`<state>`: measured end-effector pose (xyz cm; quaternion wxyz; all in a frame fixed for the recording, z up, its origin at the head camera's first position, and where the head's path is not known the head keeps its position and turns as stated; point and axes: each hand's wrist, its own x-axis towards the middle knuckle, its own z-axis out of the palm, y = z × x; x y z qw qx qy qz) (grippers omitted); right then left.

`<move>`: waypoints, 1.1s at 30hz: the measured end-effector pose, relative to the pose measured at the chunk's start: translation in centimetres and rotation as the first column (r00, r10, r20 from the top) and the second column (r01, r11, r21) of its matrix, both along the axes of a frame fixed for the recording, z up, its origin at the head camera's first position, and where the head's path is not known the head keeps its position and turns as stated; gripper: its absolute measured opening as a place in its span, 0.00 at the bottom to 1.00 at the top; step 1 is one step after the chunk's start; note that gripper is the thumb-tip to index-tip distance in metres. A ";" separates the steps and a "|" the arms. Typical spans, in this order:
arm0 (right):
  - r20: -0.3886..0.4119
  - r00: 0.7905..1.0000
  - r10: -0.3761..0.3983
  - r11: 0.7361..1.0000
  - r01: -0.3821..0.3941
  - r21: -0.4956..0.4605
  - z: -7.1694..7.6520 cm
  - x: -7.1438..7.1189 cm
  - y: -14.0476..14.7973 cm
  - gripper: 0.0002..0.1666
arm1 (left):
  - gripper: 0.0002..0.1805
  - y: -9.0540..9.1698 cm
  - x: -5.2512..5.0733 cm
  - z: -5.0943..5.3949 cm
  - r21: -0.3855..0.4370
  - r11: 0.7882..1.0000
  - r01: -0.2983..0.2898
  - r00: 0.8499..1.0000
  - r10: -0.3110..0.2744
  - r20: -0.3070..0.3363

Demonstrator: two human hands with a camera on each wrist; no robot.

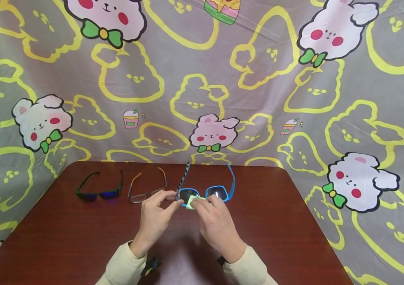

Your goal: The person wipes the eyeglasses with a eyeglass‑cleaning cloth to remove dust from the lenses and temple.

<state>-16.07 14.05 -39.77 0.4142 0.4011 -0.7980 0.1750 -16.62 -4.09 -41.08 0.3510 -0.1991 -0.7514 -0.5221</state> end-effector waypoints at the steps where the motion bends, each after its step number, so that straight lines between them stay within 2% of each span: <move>1: -0.002 1.000 0.006 1.000 -0.006 -0.003 -0.1 0.0 0.1 0.20 | 0.10 -0.1 0.0 0.0 0.002 1.000 -0.001 1.000 0.001 0.008; 4: -0.011 1.000 0.022 1.000 -0.022 -0.009 -0.4 0.1 0.6 0.20 | 0.10 -0.4 -0.2 -0.1 0.003 1.000 -0.029 0.999 0.029 0.013; 7: -0.015 0.999 0.051 0.998 -0.051 -0.044 -0.8 0.1 1.5 0.19 | 0.12 -0.9 -0.5 -0.3 0.014 0.996 -0.091 0.996 0.090 0.026; 10: -0.020 0.998 0.061 0.988 -0.063 -0.142 -1.2 0.1 2.8 0.18 | 0.13 -1.6 -0.7 -0.4 0.035 0.990 -0.140 0.989 0.138 0.052; 12: -0.015 0.999 0.029 0.975 -0.031 -0.222 -1.4 0.0 3.8 0.17 | 0.13 -2.0 -0.8 -0.4 0.053 0.987 -0.149 0.986 0.144 0.079; 16: 0.066 0.992 -0.105 0.924 0.122 -0.363 -1.4 -0.2 5.7 0.09 | 0.12 -2.4 -0.7 0.0 0.074 0.991 -0.114 0.984 0.103 0.143; 20: 0.189 0.960 -0.206 0.848 0.272 -0.455 -1.1 -0.4 6.7 0.11 | 0.11 -2.3 -0.4 0.3 0.060 0.996 -0.066 0.976 0.052 0.211; 25: 0.307 0.919 -0.249 0.768 0.380 -0.516 -0.7 -0.9 7.1 0.08 | 0.11 -1.8 -0.3 0.3 0.035 0.999 -0.013 0.961 0.003 0.277; 29: 0.394 0.879 -0.268 0.681 0.462 -0.568 -0.4 -1.3 7.4 0.06 | 0.10 -1.5 -0.2 0.2 0.023 1.000 0.009 0.951 -0.016 0.308; 30: 0.401 0.879 -0.257 0.669 0.461 -0.583 -0.4 -1.2 7.3 0.06 | 0.09 -1.5 -0.1 0.2 0.019 1.000 0.012 0.950 -0.017 0.313; 31: 0.400 0.887 -0.231 0.670 0.443 -0.596 -0.4 -1.1 7.2 0.06 | 0.09 -1.4 -0.1 0.1 0.018 1.000 0.014 0.948 -0.019 0.319; 32: 0.391 0.897 -0.206 0.681 0.418 -0.601 -0.4 -1.0 7.0 0.06 | 0.09 -1.4 -0.1 0.0 0.019 1.000 0.016 0.946 -0.021 0.324; 33: 0.370 0.913 -0.172 0.703 0.377 -0.603 -0.4 -0.9 6.8 0.07 | 0.09 -1.3 -0.1 0.0 0.024 1.000 0.017 0.944 -0.024 0.328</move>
